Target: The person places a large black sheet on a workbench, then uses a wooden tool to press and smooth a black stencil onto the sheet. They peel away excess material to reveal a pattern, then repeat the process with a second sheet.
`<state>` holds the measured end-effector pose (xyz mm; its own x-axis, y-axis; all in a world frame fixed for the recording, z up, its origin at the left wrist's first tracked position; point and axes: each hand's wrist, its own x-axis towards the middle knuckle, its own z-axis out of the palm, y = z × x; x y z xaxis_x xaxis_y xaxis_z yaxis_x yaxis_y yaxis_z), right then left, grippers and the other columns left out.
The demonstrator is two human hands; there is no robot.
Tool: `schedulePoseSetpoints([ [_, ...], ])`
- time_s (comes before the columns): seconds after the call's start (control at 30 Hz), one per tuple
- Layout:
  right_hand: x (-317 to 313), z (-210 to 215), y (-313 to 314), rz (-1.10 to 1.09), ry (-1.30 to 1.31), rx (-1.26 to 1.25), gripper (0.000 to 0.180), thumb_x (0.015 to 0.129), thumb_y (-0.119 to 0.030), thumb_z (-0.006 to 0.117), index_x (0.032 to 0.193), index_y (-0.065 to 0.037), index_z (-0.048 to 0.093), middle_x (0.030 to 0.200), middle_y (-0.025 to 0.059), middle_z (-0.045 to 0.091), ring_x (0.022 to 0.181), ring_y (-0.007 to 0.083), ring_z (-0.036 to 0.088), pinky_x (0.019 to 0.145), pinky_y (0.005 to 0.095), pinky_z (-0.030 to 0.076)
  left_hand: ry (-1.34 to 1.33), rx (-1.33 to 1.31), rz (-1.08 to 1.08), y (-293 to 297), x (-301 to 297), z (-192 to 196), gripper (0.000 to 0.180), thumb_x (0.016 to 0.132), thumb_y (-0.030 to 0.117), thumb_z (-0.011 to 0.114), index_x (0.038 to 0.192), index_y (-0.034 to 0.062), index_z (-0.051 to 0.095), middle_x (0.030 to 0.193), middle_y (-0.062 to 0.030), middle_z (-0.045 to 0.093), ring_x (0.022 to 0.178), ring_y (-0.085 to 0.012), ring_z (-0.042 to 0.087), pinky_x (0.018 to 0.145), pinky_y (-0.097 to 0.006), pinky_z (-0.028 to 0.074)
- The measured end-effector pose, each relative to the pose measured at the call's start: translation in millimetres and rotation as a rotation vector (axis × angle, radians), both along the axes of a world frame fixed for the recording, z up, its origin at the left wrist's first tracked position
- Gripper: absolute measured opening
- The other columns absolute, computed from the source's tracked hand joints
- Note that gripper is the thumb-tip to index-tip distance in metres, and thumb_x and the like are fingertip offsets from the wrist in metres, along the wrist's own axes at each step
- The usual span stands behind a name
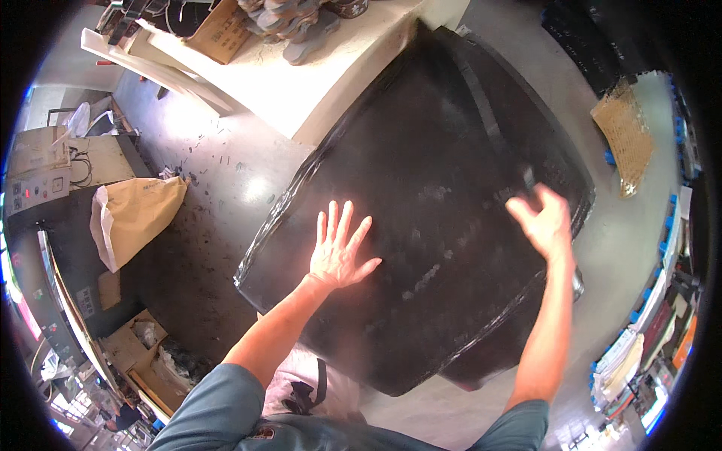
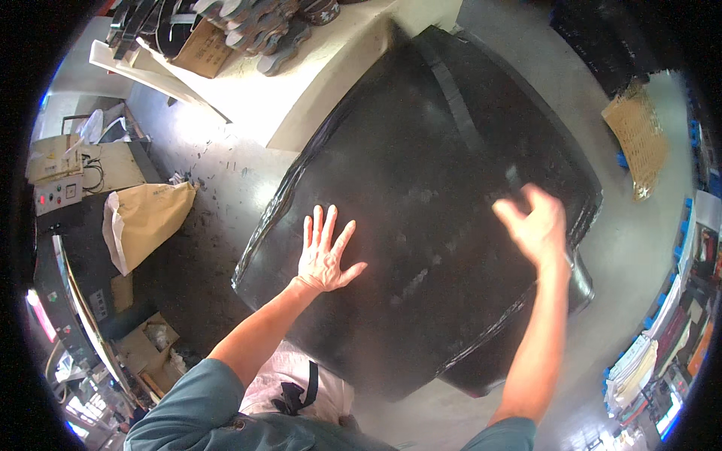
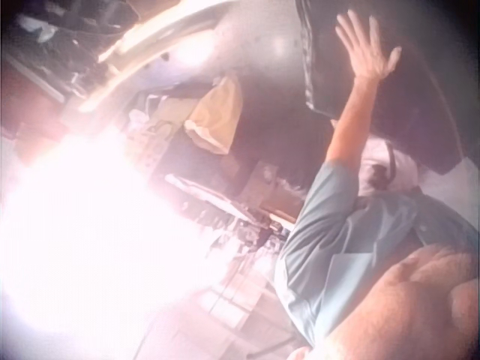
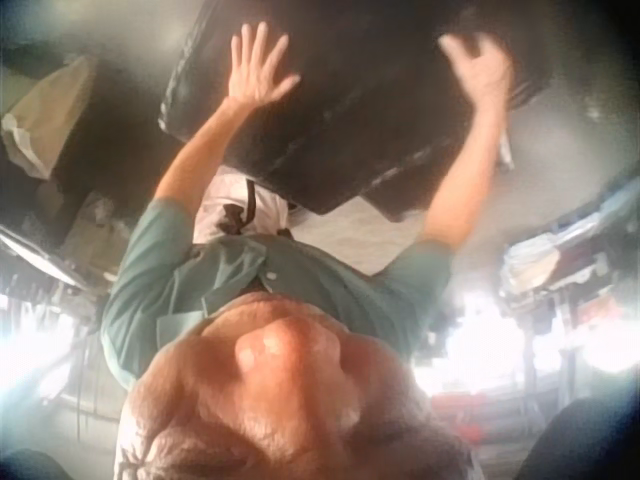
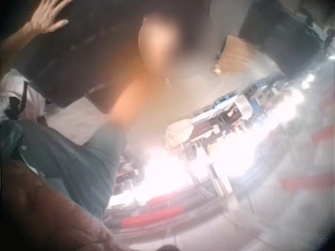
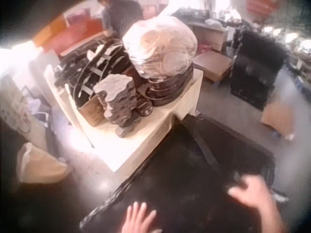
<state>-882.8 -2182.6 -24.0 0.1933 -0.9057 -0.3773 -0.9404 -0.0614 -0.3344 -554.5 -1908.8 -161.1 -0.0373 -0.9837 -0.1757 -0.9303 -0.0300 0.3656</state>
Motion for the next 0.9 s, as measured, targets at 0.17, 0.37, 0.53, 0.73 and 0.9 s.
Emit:
schedulePoseSetpoints([
  [0.17,48,39,185,0.428,-0.151,-0.109,0.027,0.064,-0.018,0.086,0.079,-0.007,0.067,0.075,0.0102,0.066,0.076,0.0353,0.065,0.071,0.0469,0.053,0.943,0.157,0.243,3,1,-22,0.086,0.098,0.065,0.06,0.163,0.0107,0.043,0.173,-0.0217,0.03,0.163,-0.0459,0.015,0.131,-0.064,0.013],
  [0.37,79,86,391,0.259,-0.267,-0.063,0.023,0.062,-0.012,0.08,0.074,-0.009,0.062,0.072,0.0075,0.061,0.072,0.0319,0.062,0.065,0.0443,0.048,0.932,0.013,0.116,37,38,-18,0.073,0.103,0.057,0.055,0.158,0.0088,0.049,0.169,-0.0186,0.037,0.162,-0.0408,0.021,0.131,-0.06,0.015],
  [0.53,87,157,512,0.212,-0.361,-0.022,0.023,0.056,-0.003,0.073,0.069,-0.01,0.056,0.068,0.0076,0.056,0.066,0.0314,0.059,0.062,0.0413,0.045,1.01,-0.136,0.021,80,93,39,0.063,0.107,0.05,0.051,0.153,0.0073,0.053,0.166,-0.0161,0.042,0.161,-0.0366,0.026,0.131,-0.057,0.017],
  [0.73,135,275,624,0.433,-0.276,0.135,0.022,0.058,-0.016,0.078,0.075,-0.011,0.065,0.073,0.005,0.063,0.07,0.0259,0.064,0.063,0.0399,0.047,1.092,-0.384,-0.172,145,179,118,0.053,0.113,0.042,0.046,0.148,0.0055,0.059,0.163,-0.013,0.049,0.159,-0.0316,0.031,0.132,-0.053,0.019],
  [0.9,192,386,680,0.287,-0.285,-0.009,0.026,0.054,-0.018,0.074,0.061,-0.012,0.05,0.06,0.0028,0.056,0.056,0.0253,0.058,0.058,0.037,0.041,1.171,0.212,-0.276,235,253,136,0.088,0.096,0.087,0.043,0.112,0.0046,0.072,0.136,-0.0137,0.07,0.155,-0.0352,0.043,0.131,-0.062,0.017],
])
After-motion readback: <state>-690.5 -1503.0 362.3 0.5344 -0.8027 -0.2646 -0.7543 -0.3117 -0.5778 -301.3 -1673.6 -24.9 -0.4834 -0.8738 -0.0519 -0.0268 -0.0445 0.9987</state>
